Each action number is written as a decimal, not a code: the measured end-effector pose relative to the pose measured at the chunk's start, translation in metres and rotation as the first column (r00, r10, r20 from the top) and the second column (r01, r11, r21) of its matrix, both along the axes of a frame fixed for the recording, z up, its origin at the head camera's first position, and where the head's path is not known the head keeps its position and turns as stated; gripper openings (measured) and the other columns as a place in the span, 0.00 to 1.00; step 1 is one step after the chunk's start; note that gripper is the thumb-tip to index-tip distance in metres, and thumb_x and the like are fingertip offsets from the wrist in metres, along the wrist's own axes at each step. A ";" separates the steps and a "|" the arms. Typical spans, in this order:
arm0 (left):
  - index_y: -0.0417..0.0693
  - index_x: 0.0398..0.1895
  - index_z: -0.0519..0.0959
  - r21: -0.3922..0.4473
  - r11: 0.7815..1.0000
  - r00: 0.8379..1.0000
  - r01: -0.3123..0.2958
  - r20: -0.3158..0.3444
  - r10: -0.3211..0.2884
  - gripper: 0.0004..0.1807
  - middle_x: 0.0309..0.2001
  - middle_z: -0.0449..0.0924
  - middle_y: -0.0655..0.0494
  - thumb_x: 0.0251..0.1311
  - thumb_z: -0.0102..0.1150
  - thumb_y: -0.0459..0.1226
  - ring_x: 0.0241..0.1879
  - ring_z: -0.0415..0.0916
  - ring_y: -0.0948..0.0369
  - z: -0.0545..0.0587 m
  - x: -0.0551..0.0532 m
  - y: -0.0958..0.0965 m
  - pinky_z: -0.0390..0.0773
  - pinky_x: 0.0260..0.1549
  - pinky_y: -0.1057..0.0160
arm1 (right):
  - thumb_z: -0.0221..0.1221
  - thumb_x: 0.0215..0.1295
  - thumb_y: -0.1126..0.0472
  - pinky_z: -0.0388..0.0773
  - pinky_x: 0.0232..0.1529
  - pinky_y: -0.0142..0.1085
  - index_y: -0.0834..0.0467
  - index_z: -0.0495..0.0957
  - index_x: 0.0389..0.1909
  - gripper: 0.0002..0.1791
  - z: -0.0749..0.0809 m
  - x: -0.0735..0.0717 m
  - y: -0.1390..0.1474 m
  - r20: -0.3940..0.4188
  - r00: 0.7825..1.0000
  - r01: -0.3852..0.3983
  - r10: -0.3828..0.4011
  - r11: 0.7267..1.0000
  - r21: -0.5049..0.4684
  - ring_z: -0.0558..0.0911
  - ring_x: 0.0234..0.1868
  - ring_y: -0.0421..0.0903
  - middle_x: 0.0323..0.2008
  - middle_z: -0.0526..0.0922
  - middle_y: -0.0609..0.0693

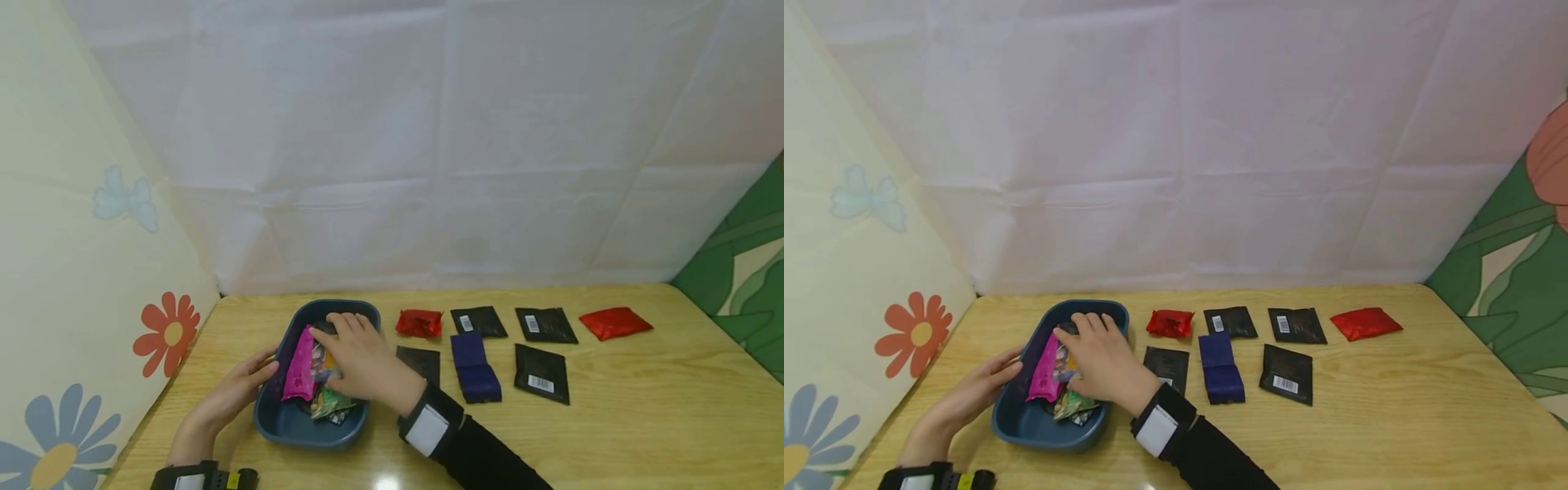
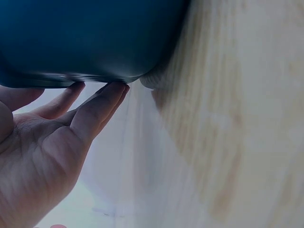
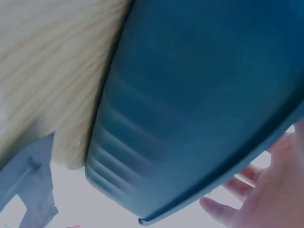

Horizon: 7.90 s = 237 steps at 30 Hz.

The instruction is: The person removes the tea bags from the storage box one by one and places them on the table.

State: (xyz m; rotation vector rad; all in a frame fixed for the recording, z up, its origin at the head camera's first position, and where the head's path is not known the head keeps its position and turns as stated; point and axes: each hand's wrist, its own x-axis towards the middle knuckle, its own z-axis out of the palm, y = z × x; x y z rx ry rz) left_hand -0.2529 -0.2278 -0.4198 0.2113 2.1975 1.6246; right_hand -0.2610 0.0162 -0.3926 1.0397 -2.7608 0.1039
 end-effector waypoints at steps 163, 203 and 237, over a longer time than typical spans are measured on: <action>0.35 0.73 0.44 -0.023 1.000 1.000 -0.019 0.017 0.019 0.36 0.72 0.45 0.27 0.70 0.40 0.45 0.68 0.51 0.38 0.000 0.001 0.000 0.56 0.64 0.32 | 0.64 0.45 0.35 0.73 0.40 0.65 0.82 0.58 0.57 0.58 -0.020 0.042 0.387 0.446 0.683 0.600 -0.579 0.792 0.109 0.71 0.44 0.77 0.47 0.65 0.89; 0.33 0.73 0.43 -0.014 1.000 1.000 -0.027 0.016 0.027 0.35 0.72 0.43 0.26 0.71 0.39 0.43 0.68 0.51 0.38 0.001 0.001 0.001 0.57 0.64 0.33 | 0.50 0.58 0.31 0.76 0.20 0.41 0.69 0.54 0.68 0.52 0.020 0.050 0.324 0.359 0.771 0.568 -0.525 0.823 -0.016 0.77 0.13 0.45 0.56 0.71 0.78; 0.34 0.73 0.43 -0.003 1.000 1.000 -0.015 0.015 0.015 0.36 0.73 0.43 0.27 0.71 0.39 0.44 0.68 0.50 0.38 -0.001 0.001 0.000 0.56 0.64 0.32 | 0.63 0.53 0.44 0.76 0.55 0.53 0.55 0.74 0.58 0.33 0.012 0.023 0.175 -0.102 0.986 0.125 -0.134 0.988 -0.089 0.78 0.53 0.53 0.53 0.82 0.56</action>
